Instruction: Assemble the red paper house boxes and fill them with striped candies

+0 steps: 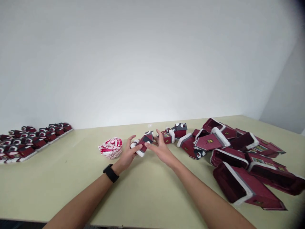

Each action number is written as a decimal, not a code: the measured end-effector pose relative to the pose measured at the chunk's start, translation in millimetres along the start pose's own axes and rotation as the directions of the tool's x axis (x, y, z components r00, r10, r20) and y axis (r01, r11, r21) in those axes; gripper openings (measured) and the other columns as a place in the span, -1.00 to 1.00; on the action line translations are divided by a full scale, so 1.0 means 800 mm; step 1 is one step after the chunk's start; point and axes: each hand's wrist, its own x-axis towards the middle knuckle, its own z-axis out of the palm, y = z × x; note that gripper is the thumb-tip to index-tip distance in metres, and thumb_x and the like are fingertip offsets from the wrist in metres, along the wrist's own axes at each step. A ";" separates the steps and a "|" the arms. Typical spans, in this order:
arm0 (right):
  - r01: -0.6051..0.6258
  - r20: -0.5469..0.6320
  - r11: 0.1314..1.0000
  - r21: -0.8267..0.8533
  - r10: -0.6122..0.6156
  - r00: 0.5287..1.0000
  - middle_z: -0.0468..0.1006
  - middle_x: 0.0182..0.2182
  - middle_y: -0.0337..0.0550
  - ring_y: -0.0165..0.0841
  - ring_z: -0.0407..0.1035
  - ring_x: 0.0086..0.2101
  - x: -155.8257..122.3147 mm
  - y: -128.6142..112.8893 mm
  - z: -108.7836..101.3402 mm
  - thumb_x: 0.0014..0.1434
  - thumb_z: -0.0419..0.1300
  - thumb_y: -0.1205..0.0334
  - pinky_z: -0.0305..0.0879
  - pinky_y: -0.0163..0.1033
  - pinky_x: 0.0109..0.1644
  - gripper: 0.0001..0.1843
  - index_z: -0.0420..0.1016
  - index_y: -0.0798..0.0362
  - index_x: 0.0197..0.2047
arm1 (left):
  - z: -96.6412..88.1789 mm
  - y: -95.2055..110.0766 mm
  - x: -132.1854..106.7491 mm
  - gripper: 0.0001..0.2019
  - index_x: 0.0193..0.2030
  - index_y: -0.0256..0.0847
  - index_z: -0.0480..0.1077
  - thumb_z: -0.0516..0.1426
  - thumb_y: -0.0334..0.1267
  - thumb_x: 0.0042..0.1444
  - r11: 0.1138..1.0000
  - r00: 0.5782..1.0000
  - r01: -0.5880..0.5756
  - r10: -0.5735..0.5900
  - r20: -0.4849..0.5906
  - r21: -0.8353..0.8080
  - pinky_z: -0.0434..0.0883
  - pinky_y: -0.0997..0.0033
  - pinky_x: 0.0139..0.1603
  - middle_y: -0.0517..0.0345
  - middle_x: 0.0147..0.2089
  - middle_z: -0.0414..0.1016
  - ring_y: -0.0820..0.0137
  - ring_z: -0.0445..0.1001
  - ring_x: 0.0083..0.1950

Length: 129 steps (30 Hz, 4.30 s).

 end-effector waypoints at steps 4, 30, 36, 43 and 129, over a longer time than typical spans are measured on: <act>0.029 -0.073 1.000 0.005 -0.029 0.997 0.45 0.19 0.06 -0.10 0.34 0.23 -0.003 -0.005 0.000 -0.11 0.51 -0.08 0.19 0.03 0.38 0.29 -0.12 -0.01 0.51 | 0.007 0.003 -0.004 -0.36 0.41 -0.04 0.07 0.15 0.10 0.30 0.992 0.994 -0.100 0.097 0.041 0.072 0.45 0.07 0.30 -0.15 0.44 0.26 0.10 0.36 0.41; 0.125 -0.226 0.958 -0.257 -0.185 0.956 0.27 0.30 0.05 -0.09 0.18 0.32 0.005 0.008 -0.004 -0.12 0.42 0.12 0.13 0.04 0.40 0.12 -0.01 -0.07 0.45 | -0.166 0.059 0.027 -0.70 -0.14 -0.11 0.61 0.02 -0.31 0.24 0.137 0.961 0.164 0.199 -0.190 0.977 0.15 0.02 0.13 -0.08 0.02 0.63 0.02 0.48 0.10; 0.127 -0.208 0.962 -0.241 -0.179 0.961 0.31 0.25 0.05 -0.08 0.20 0.30 0.004 0.005 -0.004 -0.14 0.43 0.13 0.15 0.03 0.38 0.14 -0.02 -0.06 0.45 | -0.160 0.059 0.027 -0.80 -0.18 -0.17 0.49 0.03 -0.29 0.26 0.220 0.944 0.151 0.258 -0.207 0.964 0.19 0.00 0.15 -0.13 0.02 0.56 0.00 0.45 0.12; 0.085 -0.125 0.996 -0.041 -0.089 0.988 0.23 0.31 0.09 -0.10 0.29 0.25 0.004 -0.002 -0.009 -0.23 0.44 0.19 0.26 0.03 0.32 0.27 -0.13 -0.12 0.47 | -0.117 0.075 0.025 -0.75 -0.08 -0.16 0.33 0.10 -0.03 0.29 0.510 0.895 -0.017 0.392 -0.215 0.860 0.37 0.22 0.06 0.05 -0.12 0.54 0.24 0.51 -0.06; 0.100 0.034 0.419 -0.902 -0.162 0.986 0.35 0.34 0.24 0.23 0.11 0.34 0.009 0.023 -0.045 0.10 0.16 0.50 -0.28 0.65 0.34 -0.28 0.38 0.06 0.35 | -0.073 0.069 0.006 -0.63 0.18 -0.20 0.46 -0.05 -0.29 0.37 0.223 0.820 -0.084 0.569 -0.059 0.971 0.15 -0.01 0.27 -0.06 0.20 0.54 0.09 0.36 0.25</act>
